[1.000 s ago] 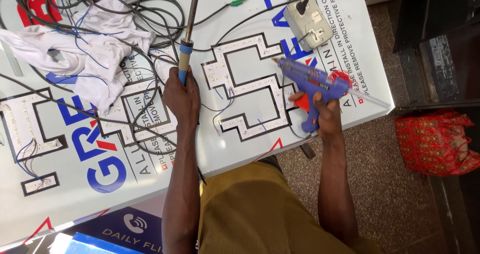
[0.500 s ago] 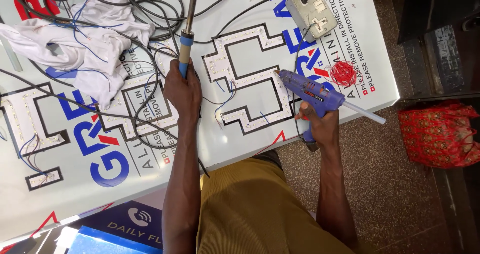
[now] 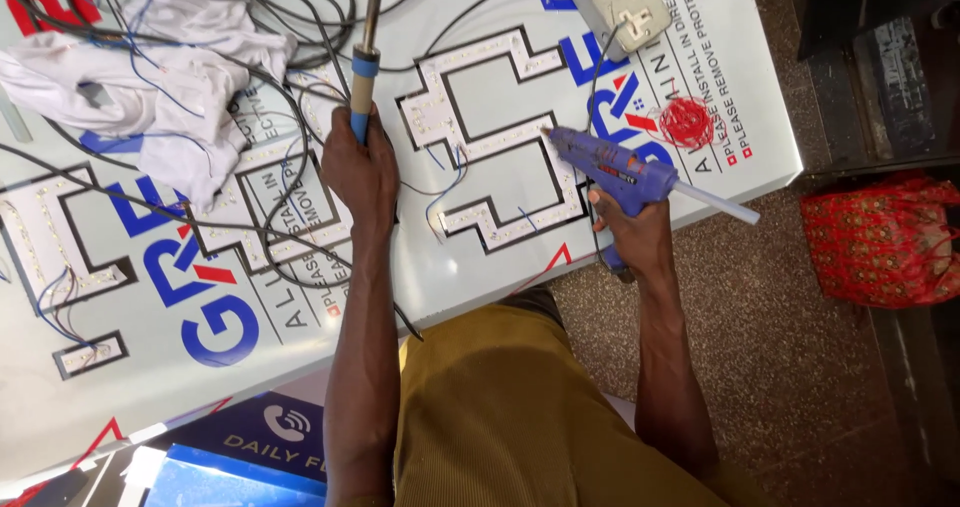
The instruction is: Soldering electrical wires to LED strips and using a hot glue gun to secure the strips onto a sign board.
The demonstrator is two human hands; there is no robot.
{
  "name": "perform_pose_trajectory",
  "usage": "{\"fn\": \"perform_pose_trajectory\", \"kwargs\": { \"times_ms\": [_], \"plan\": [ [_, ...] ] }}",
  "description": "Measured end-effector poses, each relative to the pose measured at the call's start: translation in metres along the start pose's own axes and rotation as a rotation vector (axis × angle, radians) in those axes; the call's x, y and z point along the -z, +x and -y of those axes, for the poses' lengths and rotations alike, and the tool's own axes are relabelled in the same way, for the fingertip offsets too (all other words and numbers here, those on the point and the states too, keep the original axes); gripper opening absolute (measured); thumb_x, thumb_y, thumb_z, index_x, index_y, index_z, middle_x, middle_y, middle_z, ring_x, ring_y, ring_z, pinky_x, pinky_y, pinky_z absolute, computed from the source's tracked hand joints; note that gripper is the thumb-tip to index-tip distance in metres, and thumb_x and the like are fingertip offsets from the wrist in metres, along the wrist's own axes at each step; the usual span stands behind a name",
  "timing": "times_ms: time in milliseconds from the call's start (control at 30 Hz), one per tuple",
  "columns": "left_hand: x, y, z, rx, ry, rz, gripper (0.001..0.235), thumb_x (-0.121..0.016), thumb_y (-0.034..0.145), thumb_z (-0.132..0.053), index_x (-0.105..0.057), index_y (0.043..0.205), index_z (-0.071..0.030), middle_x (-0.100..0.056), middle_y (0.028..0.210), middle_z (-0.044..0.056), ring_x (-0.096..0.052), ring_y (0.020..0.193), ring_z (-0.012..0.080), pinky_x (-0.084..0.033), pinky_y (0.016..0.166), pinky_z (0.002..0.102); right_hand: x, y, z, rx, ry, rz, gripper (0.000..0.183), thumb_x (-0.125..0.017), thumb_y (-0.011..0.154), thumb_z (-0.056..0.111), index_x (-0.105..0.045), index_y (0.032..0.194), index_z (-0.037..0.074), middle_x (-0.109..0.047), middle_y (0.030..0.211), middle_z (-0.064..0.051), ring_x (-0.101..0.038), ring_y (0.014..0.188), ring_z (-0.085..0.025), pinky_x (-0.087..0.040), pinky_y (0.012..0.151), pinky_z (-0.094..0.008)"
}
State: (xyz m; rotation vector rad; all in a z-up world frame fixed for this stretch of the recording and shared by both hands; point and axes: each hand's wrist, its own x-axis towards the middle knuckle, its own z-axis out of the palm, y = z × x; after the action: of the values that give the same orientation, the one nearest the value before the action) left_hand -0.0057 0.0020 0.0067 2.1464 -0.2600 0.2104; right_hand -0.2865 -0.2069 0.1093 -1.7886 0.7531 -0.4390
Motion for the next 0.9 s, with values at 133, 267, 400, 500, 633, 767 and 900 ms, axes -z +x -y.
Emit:
{"fn": "perform_pose_trajectory", "kwargs": {
  "times_ms": [133,267,400,500,633,767,900],
  "plan": [
    [-0.001,0.001,-0.002,-0.002,-0.004,-0.020,0.026,-0.068,0.119,-0.031,-0.063,0.105,-0.010,-0.064,0.073,0.011,-0.075,0.073,0.0428,-0.058,0.077,0.057,-0.003,0.004,0.007,-0.022,-0.016,-0.013,0.023,-0.079,0.114,0.016,-0.079,0.103,-0.004,-0.072,0.071,-0.012,-0.077,0.069,-0.022,-0.057,0.072,-0.041],
    [-0.001,-0.003,0.002,0.006,0.020,-0.007,0.025,-0.069,0.119,-0.031,-0.064,0.105,-0.011,-0.063,0.072,0.009,-0.075,0.072,0.0410,-0.058,0.075,0.055,-0.001,0.006,0.001,-0.038,-0.053,0.009,0.027,-0.080,0.114,0.022,-0.080,0.098,0.001,-0.072,0.068,-0.009,-0.075,0.065,-0.020,-0.056,0.070,-0.038],
    [-0.005,0.001,0.009,0.026,0.031,0.000,0.025,-0.068,0.119,-0.033,-0.064,0.104,-0.012,-0.062,0.072,0.006,-0.073,0.069,0.0363,-0.058,0.075,0.052,0.003,0.005,-0.001,-0.052,-0.073,0.014,0.028,-0.080,0.114,0.024,-0.079,0.096,0.003,-0.071,0.066,-0.009,-0.070,0.061,-0.018,-0.052,0.068,-0.040],
    [-0.005,0.000,0.010,0.011,0.000,-0.006,0.026,-0.068,0.120,-0.032,-0.065,0.104,-0.012,-0.062,0.070,0.008,-0.073,0.067,0.0373,-0.057,0.075,0.052,0.005,-0.002,0.011,-0.082,-0.080,0.006,0.031,-0.080,0.114,0.028,-0.079,0.095,0.004,-0.072,0.065,-0.009,-0.062,0.057,-0.016,-0.048,0.067,-0.038],
    [-0.004,-0.003,0.009,0.025,-0.002,0.000,0.024,-0.069,0.118,-0.030,-0.066,0.102,-0.012,-0.061,0.069,0.008,-0.072,0.065,0.0378,-0.057,0.074,0.053,0.002,-0.001,0.005,-0.073,-0.084,-0.007,0.032,-0.079,0.115,0.028,-0.079,0.092,0.006,-0.072,0.065,-0.007,-0.064,0.057,-0.016,-0.047,0.066,-0.037],
    [-0.007,0.001,0.011,0.030,-0.009,-0.018,0.026,-0.069,0.118,-0.031,-0.064,0.100,-0.013,-0.060,0.069,0.006,-0.071,0.064,0.0339,-0.057,0.074,0.050,0.004,-0.001,-0.006,-0.063,-0.072,-0.016,0.035,-0.077,0.116,0.028,-0.077,0.089,0.006,-0.070,0.063,-0.008,-0.060,0.055,-0.016,-0.046,0.065,-0.037],
    [-0.005,0.000,0.010,0.026,-0.016,-0.021,0.027,-0.069,0.118,-0.030,-0.064,0.099,-0.012,-0.059,0.068,0.007,-0.069,0.061,0.0342,-0.056,0.071,0.049,0.009,-0.005,-0.019,-0.083,-0.043,-0.005,0.035,-0.076,0.117,0.024,-0.076,0.088,0.005,-0.071,0.065,-0.010,-0.064,0.057,-0.016,-0.051,0.066,-0.035]
  ]
}}
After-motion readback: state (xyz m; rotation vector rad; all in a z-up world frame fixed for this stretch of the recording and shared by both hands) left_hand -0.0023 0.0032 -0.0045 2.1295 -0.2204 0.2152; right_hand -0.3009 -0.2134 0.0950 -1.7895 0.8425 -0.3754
